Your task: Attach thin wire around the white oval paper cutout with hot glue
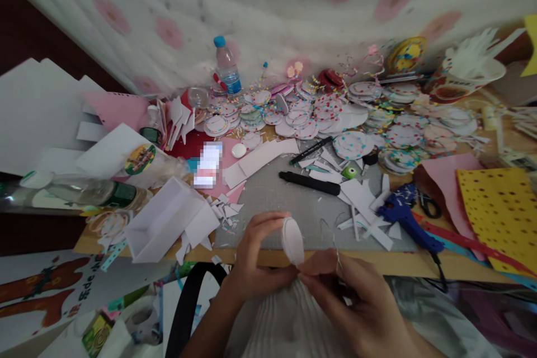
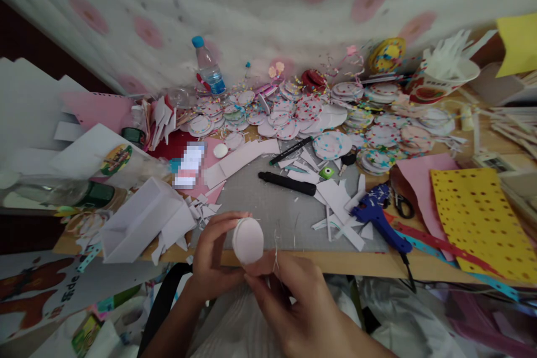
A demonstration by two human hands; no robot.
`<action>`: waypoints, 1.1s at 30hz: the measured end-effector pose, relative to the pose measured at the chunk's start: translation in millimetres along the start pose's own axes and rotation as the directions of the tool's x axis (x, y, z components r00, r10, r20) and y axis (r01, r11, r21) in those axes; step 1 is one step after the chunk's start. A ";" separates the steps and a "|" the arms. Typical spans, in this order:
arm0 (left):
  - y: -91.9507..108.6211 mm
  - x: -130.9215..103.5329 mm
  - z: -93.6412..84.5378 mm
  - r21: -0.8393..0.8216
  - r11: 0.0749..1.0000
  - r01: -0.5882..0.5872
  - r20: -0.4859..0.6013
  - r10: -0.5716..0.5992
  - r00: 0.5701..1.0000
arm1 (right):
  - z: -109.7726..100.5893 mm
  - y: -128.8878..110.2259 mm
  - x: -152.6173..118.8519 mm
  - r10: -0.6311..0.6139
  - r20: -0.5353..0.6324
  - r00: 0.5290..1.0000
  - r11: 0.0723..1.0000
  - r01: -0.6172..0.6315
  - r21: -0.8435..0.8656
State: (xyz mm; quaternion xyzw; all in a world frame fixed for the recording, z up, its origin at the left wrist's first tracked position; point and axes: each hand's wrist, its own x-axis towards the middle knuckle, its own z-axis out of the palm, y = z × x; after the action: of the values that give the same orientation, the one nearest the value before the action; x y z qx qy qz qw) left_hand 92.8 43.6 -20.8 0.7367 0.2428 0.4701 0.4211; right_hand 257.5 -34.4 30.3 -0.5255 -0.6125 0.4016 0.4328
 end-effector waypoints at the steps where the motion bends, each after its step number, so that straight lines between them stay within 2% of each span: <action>1: -0.2 0.0 -0.3 0.002 1.000 -0.003 0.004 0.003 1.000 | 0.1 0.3 -0.6 -0.005 -0.003 1.000 1.000 0.005 -0.001; 11: 0.3 1.2 -2.4 0.020 0.999 -0.042 0.033 0.041 0.999 | -1.9 -1.1 1.3 -0.071 0.024 0.997 0.997 0.072 -0.027; 20: 1.5 0.8 -4.2 -0.006 1.000 0.020 0.066 -0.020 0.998 | -8.1 -4.0 5.8 -0.142 0.039 0.989 0.979 0.146 -0.142; 33: -2.6 -1.3 1.2 -0.102 0.991 0.088 0.000 -0.089 0.996 | -9.8 -1.1 4.8 -0.123 0.042 0.992 0.983 0.127 -0.133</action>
State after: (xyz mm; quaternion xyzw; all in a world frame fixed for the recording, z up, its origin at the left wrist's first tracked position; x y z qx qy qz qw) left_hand 93.4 43.6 -23.9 0.7017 0.2519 0.4645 0.4780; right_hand 266.1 -29.4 34.8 -0.5073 -0.6773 0.3401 0.4102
